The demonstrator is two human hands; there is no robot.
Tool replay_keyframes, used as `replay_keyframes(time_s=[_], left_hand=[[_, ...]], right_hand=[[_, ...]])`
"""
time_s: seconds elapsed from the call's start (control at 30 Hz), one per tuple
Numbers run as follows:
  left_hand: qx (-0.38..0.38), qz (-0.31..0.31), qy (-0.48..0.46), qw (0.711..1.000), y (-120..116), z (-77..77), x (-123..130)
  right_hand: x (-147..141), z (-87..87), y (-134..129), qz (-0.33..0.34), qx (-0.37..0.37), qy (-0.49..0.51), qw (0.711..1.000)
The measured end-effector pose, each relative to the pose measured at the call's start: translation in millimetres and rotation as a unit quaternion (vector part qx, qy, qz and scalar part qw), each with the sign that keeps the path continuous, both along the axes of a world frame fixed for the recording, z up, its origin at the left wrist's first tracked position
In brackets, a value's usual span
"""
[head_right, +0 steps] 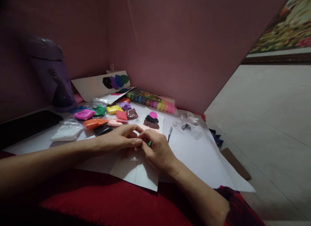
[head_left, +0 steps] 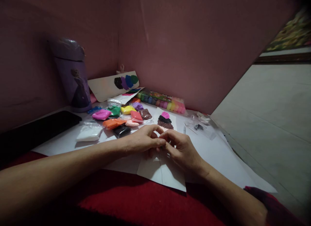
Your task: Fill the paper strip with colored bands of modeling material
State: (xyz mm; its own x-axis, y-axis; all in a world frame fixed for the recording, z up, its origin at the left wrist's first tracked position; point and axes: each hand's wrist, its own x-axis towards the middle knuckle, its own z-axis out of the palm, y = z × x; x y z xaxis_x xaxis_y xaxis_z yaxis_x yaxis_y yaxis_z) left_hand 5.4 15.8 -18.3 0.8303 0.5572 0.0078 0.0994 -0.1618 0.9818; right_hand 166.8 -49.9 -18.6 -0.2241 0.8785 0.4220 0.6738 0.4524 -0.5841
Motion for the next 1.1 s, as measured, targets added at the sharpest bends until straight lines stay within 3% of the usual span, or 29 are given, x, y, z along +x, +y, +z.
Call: replay_keyframes(time_s=[0.63,1.1], left_hand=[[0.037,0.002,0.015,0.999,1.8,-4.3,0.8],[0.065,0.007,0.027,0.997,2.4,-5.5,-0.4]], right_hand=[[0.8,-1.9,-1.1,0.029,0.073,-0.065,0.995],[1.6,-4.0,1.2,0.034,0.081,-0.049,0.995]])
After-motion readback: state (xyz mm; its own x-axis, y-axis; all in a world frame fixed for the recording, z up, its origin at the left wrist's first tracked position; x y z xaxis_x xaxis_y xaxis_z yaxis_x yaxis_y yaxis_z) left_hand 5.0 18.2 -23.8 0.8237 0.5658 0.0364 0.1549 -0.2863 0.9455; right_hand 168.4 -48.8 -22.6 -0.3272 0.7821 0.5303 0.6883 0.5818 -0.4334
